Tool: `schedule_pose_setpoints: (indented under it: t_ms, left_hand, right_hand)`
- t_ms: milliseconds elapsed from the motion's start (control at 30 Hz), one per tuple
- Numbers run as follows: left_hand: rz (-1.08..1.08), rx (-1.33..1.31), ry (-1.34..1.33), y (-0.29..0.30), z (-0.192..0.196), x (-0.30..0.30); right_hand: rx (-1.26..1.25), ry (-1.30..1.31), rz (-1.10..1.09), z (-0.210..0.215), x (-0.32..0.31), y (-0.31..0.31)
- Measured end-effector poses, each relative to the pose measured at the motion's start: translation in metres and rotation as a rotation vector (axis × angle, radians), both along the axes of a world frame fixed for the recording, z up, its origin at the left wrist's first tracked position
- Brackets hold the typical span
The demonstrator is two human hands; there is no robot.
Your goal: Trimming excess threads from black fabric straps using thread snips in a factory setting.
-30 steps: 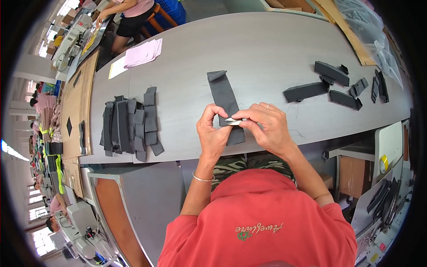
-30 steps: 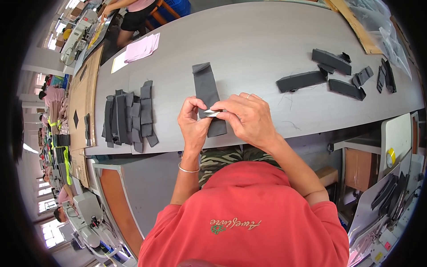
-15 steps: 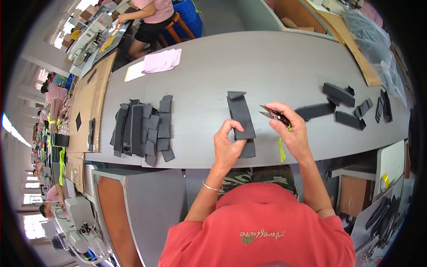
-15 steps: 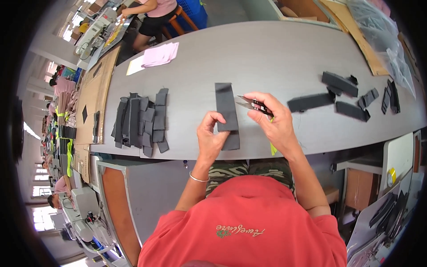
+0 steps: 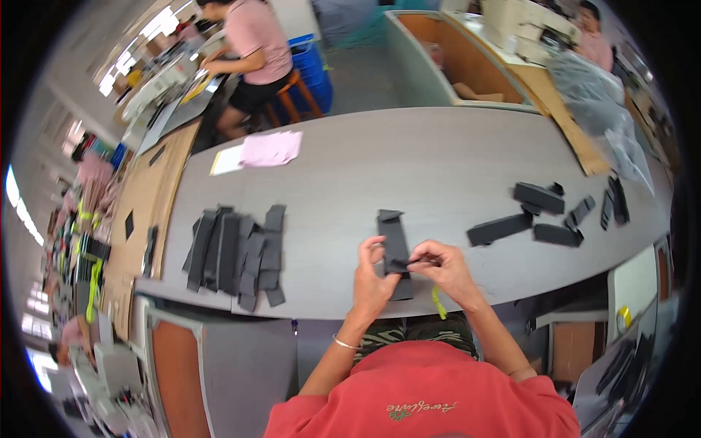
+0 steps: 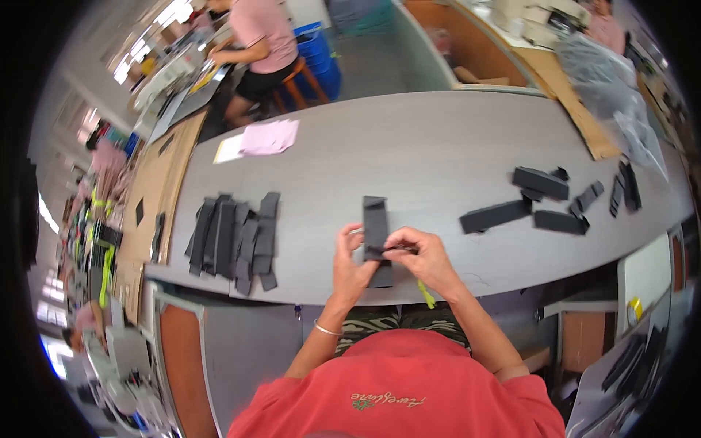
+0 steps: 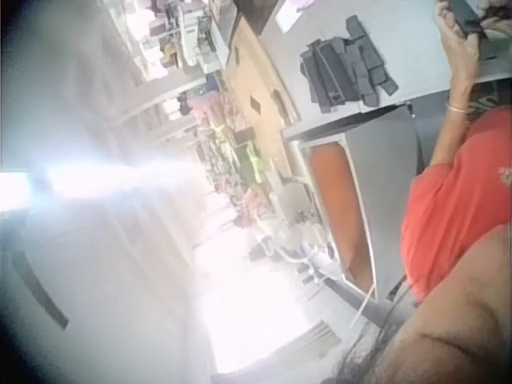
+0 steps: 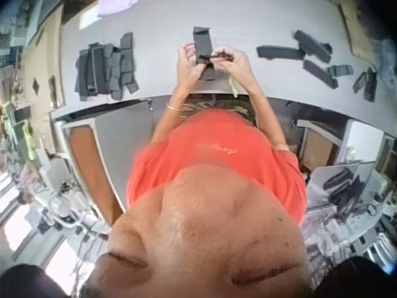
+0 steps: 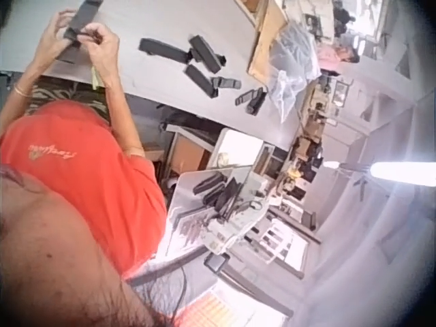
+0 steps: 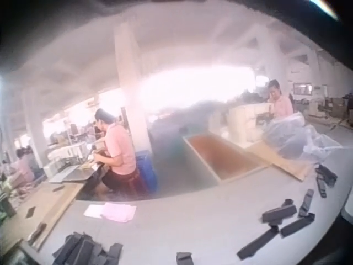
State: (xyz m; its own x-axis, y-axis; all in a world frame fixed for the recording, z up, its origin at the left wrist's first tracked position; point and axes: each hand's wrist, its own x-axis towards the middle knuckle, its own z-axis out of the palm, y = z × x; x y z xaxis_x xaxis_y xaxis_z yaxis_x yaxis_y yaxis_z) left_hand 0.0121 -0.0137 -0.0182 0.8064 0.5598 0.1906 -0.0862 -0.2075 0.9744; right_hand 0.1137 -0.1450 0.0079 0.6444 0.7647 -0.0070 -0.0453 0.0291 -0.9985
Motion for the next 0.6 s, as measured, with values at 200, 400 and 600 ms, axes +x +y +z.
schedule_pose_setpoints:
  t_ms: [200,400,600]
  left_hand:
    - [0.306,0.179,0.159,0.036,-0.047,-0.014]
    - [-0.015,-0.450,0.068,0.025,-0.053,-0.009]
    - [0.033,-0.557,-0.031,0.017,-0.045,-0.003]
  right_hand:
    - [-0.040,-0.348,0.113,0.005,-0.014,0.015]
    - [-0.029,-0.367,0.029,-0.009,-0.020,0.006]
    - [-0.181,-0.394,0.056,-0.005,-0.017,0.004]
